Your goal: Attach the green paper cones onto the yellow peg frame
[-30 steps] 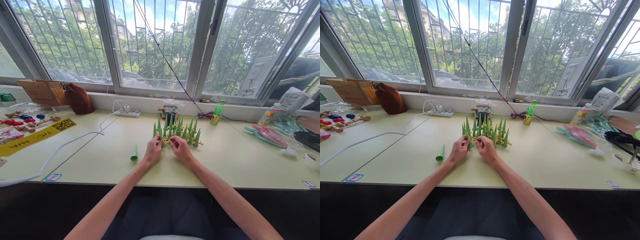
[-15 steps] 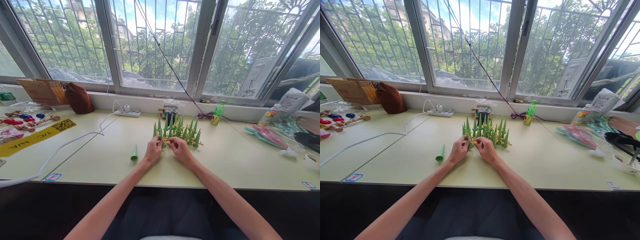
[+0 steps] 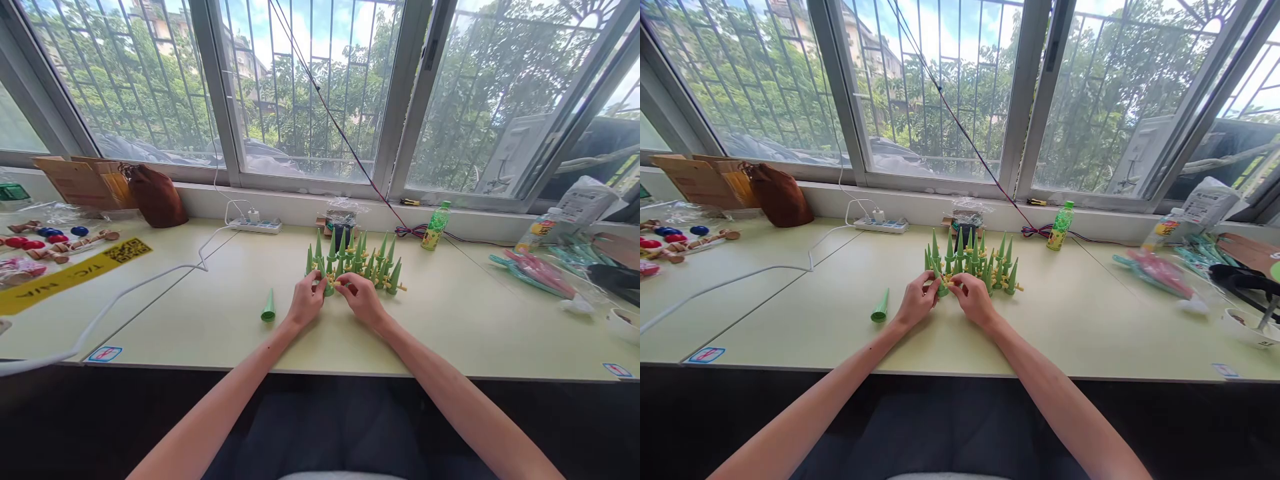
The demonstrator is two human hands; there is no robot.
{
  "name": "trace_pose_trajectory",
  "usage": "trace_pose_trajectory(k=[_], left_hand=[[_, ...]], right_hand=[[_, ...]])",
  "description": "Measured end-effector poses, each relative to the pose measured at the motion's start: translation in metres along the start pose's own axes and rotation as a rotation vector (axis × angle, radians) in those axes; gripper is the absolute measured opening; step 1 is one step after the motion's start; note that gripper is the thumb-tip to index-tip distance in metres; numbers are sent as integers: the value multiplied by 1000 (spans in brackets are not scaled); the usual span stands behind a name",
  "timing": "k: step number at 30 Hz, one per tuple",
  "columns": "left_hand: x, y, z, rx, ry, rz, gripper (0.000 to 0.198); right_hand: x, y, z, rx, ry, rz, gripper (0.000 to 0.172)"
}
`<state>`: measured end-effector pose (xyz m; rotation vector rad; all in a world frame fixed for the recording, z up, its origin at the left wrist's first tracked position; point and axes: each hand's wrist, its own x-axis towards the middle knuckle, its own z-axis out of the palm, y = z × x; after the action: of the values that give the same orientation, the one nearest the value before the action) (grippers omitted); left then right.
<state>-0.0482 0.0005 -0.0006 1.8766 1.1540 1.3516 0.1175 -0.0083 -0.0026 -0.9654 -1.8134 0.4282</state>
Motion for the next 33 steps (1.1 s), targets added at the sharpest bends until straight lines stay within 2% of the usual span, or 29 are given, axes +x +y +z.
trace_pose_trajectory(k=[11, 19, 33], left_hand=[[0, -3, 1, 107, 35, 97, 21], [0, -2, 1, 102, 36, 79, 21], [-2, 0, 1, 90, 19, 89, 20]], right_hand=[[1, -2, -1, -45, 7, 7, 19], [0, 1, -1, -32, 0, -26, 19], [0, 2, 0, -91, -15, 28, 38]])
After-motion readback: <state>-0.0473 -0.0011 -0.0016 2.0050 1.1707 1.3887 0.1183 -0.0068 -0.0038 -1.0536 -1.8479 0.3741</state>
